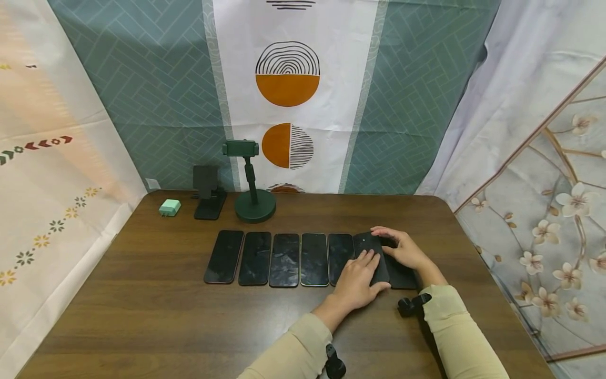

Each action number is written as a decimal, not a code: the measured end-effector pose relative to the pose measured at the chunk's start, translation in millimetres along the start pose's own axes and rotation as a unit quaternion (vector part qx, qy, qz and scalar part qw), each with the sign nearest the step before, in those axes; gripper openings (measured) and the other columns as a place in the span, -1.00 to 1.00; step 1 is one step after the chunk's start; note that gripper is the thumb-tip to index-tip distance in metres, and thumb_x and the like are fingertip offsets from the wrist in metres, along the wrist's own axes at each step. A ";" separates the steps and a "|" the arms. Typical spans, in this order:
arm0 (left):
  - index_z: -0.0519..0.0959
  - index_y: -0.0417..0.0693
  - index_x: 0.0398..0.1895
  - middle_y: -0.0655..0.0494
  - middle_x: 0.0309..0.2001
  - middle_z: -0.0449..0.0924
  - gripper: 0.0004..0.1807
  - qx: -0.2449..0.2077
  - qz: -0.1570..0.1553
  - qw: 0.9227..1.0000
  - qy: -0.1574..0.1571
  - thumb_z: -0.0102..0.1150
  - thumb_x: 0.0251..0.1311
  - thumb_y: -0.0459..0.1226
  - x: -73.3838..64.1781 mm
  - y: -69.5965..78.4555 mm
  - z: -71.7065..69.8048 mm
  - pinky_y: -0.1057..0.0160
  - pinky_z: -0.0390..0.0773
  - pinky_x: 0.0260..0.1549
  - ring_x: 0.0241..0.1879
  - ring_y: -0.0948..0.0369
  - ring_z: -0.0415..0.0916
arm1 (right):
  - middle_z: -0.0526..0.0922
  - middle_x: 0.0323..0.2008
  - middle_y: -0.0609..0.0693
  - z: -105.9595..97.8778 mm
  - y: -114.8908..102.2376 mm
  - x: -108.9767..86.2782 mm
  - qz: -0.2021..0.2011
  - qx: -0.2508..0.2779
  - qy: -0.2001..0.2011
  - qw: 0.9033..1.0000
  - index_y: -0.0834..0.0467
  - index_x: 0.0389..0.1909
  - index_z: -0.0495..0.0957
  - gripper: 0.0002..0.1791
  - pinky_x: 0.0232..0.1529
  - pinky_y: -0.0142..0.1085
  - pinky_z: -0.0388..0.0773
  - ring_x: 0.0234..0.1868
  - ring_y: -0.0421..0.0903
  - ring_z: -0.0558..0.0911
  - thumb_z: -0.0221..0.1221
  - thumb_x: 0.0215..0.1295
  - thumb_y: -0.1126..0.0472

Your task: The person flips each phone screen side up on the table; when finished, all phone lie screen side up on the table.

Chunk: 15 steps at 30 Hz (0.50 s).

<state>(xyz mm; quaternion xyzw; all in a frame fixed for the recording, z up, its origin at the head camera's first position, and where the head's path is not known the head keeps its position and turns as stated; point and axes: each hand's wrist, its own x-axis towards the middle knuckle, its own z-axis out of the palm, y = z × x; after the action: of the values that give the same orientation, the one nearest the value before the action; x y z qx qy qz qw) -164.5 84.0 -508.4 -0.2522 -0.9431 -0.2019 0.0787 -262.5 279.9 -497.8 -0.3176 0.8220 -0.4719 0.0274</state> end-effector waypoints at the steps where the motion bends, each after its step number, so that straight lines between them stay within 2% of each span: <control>1: 0.36 -0.05 0.49 0.01 0.46 0.34 -0.19 -0.011 -0.001 1.000 0.002 0.14 0.33 0.23 -0.1 -0.7 -0.4 0.10 0.39 0.32 0.46 0.08 0.25 | 0.52 0.25 0.33 0.1 0.4 0.1 -0.006 0.008 0.001 1.000 0.36 0.19 0.55 -0.52 0.30 -0.47 0.31 0.30 0.13 0.49 0.16 0.23 0.65; 5: 0.36 -0.06 0.49 0.01 0.48 0.30 -0.19 -0.070 -0.008 0.998 0.002 0.17 0.32 0.21 -1.2 -3.9 -1.9 0.08 0.38 0.34 0.48 0.10 0.21 | 0.51 0.22 0.40 0.8 3.1 0.2 -0.032 0.032 0.012 0.999 0.41 0.14 0.55 -0.52 0.26 -0.53 0.34 0.24 -0.20 0.52 0.17 0.18 0.68; 7: 0.36 -0.07 0.48 0.02 0.49 0.29 -0.16 -0.097 -0.009 0.995 0.007 0.22 0.29 0.22 -1.5 -5.6 -2.8 0.07 0.39 0.34 0.48 0.11 0.20 | 0.50 0.19 0.44 1.1 4.2 0.2 -0.047 0.042 0.018 0.998 0.45 0.13 0.54 -0.54 0.26 -0.52 0.35 0.22 -0.30 0.51 0.17 0.17 0.69; 11: 0.38 -0.09 0.47 0.01 0.46 0.33 -0.11 -0.131 -0.010 0.991 0.025 0.33 0.19 0.20 -1.3 -7.3 -5.0 0.11 0.42 0.31 0.45 0.11 0.28 | 0.45 0.20 0.51 1.3 4.8 1.1 -0.064 0.060 0.018 0.996 0.51 0.17 0.49 -0.52 0.27 -0.51 0.36 0.24 -0.33 0.49 0.16 0.19 0.69; 15: 0.39 -0.10 0.46 0.02 0.44 0.36 -0.10 -0.143 -0.018 0.989 0.039 0.39 0.15 0.18 -1.5 -7.5 -6.3 0.16 0.45 0.29 0.39 0.12 0.36 | 0.36 0.31 0.51 0.0 5.4 1.8 -0.045 0.082 -0.010 0.996 0.49 0.32 0.38 -0.40 0.26 -0.52 0.38 0.29 -0.35 0.47 0.15 0.22 0.67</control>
<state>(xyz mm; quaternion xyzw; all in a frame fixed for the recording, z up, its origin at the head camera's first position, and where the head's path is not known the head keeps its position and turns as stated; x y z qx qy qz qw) -166.7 74.7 -505.7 -0.2354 -0.9051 -0.3459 0.0750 -266.6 280.8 -501.6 -0.3553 0.7649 -0.5357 0.0404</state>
